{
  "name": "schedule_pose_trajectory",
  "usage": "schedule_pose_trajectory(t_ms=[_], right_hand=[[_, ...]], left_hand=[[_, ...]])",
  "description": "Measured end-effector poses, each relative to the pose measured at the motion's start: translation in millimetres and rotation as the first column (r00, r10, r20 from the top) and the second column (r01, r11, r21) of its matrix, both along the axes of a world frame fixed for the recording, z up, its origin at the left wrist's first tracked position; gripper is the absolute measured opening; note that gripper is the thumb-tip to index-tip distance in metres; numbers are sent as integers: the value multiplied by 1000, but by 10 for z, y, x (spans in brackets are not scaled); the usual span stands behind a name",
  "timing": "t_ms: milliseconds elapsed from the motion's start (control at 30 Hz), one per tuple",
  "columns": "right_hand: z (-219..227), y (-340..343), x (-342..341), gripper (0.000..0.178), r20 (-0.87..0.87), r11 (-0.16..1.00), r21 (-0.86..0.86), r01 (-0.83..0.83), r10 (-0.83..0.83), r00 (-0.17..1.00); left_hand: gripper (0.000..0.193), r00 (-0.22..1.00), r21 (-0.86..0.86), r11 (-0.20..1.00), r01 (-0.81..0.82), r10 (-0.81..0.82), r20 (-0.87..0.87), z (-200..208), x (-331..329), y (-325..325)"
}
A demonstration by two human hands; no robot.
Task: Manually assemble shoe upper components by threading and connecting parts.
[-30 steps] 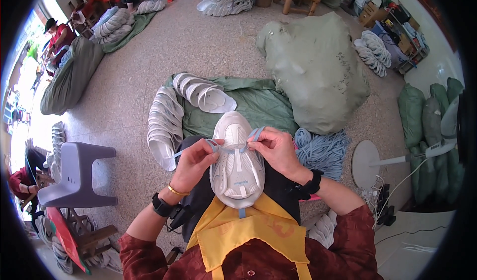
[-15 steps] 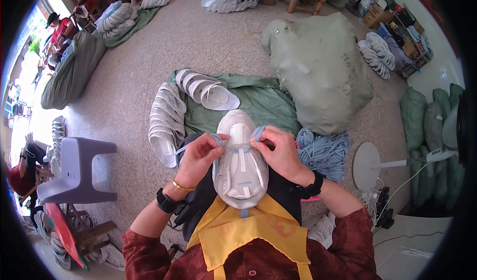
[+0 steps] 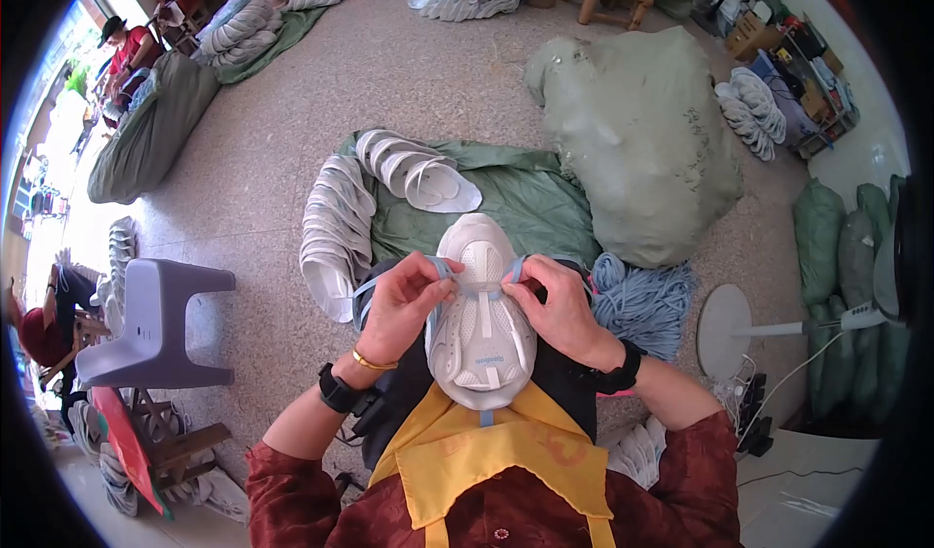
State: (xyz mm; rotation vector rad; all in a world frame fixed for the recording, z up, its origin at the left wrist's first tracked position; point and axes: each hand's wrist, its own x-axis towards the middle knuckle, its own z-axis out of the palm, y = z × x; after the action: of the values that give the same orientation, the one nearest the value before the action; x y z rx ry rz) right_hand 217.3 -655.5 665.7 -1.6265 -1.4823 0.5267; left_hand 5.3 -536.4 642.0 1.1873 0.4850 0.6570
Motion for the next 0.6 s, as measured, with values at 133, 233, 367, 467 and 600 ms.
schedule_pose_trajectory(t_ms=[133, 233, 367, 467, 600], right_hand=[[-8, 4, 4, 11, -20, 1000, 8, 0, 0, 1000], [1, -1, 4, 10, -19, 1000, -1, 3, -3, 1000], [0, -8, 12, 10, -28, 1000, -16, 7, -8, 1000], [1, -8, 16, 10, -24, 1000, 1, 7, -7, 1000], [-14, -7, 17, 10, -26, 1000, 16, 6, -5, 1000]], left_hand=[[8, 1000, 1, 1000, -11, 11, -10, -8, 17, 4], [8, 1000, -5, 1000, -16, 16, -9, -10, 17, -4], [8, 1000, -6, 1000, -18, 18, 0, -4, 30, -12], [8, 1000, -5, 1000, -22, 22, 13, 7, 45, -21], [9, 1000, -2, 1000, -26, 26, 1, 12, 51, -20]])
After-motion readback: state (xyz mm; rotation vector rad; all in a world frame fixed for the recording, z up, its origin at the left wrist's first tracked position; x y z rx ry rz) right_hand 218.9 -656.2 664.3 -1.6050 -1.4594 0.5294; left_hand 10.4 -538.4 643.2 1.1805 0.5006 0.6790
